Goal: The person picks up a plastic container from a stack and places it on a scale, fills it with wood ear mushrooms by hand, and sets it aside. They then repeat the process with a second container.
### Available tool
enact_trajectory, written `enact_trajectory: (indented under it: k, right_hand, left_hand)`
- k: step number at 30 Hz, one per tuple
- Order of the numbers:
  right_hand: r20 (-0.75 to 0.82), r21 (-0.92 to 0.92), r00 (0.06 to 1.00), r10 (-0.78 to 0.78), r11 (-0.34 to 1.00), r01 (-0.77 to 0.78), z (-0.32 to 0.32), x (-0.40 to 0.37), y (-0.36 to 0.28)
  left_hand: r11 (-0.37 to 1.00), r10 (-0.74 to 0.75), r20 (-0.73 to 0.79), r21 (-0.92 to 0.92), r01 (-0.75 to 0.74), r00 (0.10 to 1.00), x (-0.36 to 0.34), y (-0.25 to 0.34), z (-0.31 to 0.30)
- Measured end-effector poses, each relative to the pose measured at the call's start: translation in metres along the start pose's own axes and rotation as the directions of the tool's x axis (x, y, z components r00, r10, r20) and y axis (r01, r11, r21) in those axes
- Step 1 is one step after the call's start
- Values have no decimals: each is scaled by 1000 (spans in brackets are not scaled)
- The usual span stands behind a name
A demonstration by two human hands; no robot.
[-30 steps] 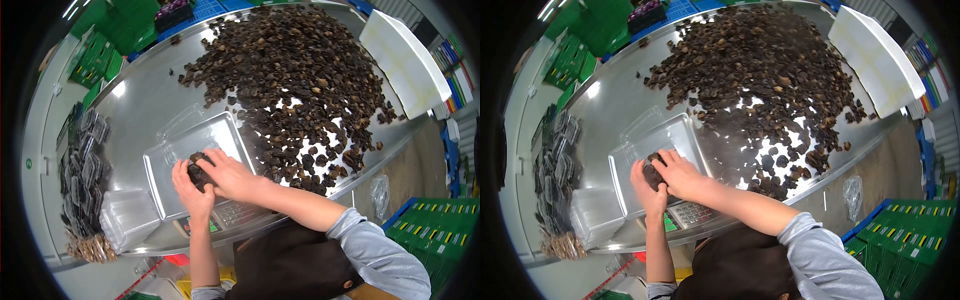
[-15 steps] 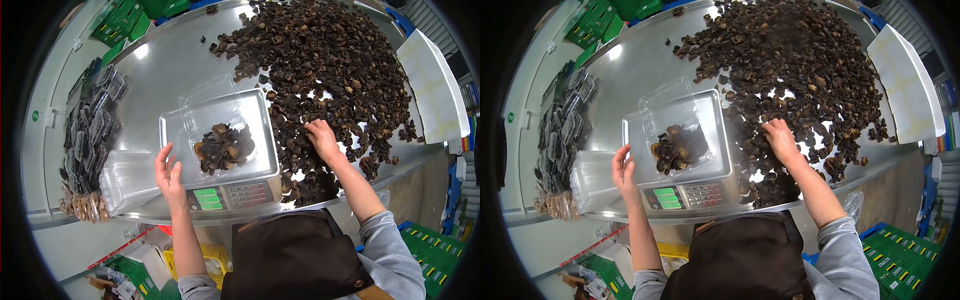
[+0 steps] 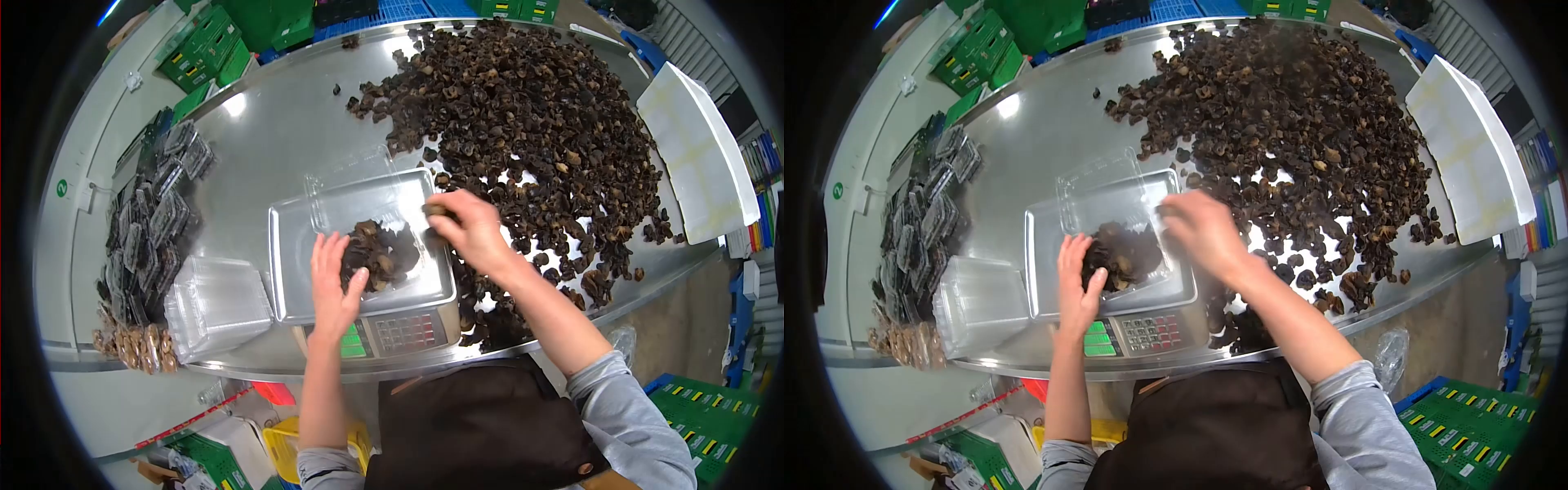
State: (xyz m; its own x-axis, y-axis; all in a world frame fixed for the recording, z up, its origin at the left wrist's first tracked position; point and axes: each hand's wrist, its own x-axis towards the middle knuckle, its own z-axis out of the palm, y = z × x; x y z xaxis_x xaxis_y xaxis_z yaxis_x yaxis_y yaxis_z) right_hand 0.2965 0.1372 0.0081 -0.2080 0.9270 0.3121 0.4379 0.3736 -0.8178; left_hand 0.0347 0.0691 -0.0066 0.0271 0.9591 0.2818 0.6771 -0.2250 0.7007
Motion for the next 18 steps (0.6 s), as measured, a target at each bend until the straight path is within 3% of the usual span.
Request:
enact_trajectory:
  k: [3,5,6,7,8,9,10,13,15,17,18]
  right_hand:
    - [101,45,994,-38,998,34,34,16,-13]
    - [98,22,995,0,1000,-2,43,22,-17]
    - [171,164,971,168,967,-196,33,22,-29]
    - [173,158,972,162,969,-190,31,23,-22]
    - [119,279,978,174,939,-201,29,21,-10]
    - [70,398,979,193,894,-205,26,19,2]
    - [134,551,963,233,791,-268,20,17,13]
    - [309,750,889,339,488,-447,1,13,17]
    - [346,729,874,340,490,-479,2,14,16]
    - [369,708,875,313,516,-483,2,15,11]
    - [274,749,908,317,522,-408,-1,16,11]
  left_hand:
    - [1000,9,-14,7,-9,1000,-4,4,4]
    - [977,-101,-126,-202,75,987,-7,4,0]
    - [977,-110,-183,-201,72,977,-10,0,-4]
    - [976,-110,-191,-205,69,975,-14,-2,-10]
    - [961,-179,-227,-250,120,957,-19,-2,-19]
    - [940,-251,-259,-295,171,933,-25,-4,-26]
    - [939,-258,-268,-296,175,928,-32,-11,-33]
    - [877,-396,-285,-397,269,873,-52,-26,-44]
    - [750,-532,-245,-580,317,810,-58,-28,-47]
    - [747,-526,-242,-589,308,815,-58,-25,-47]
    - [765,-512,-247,-566,307,822,-58,-23,-47]
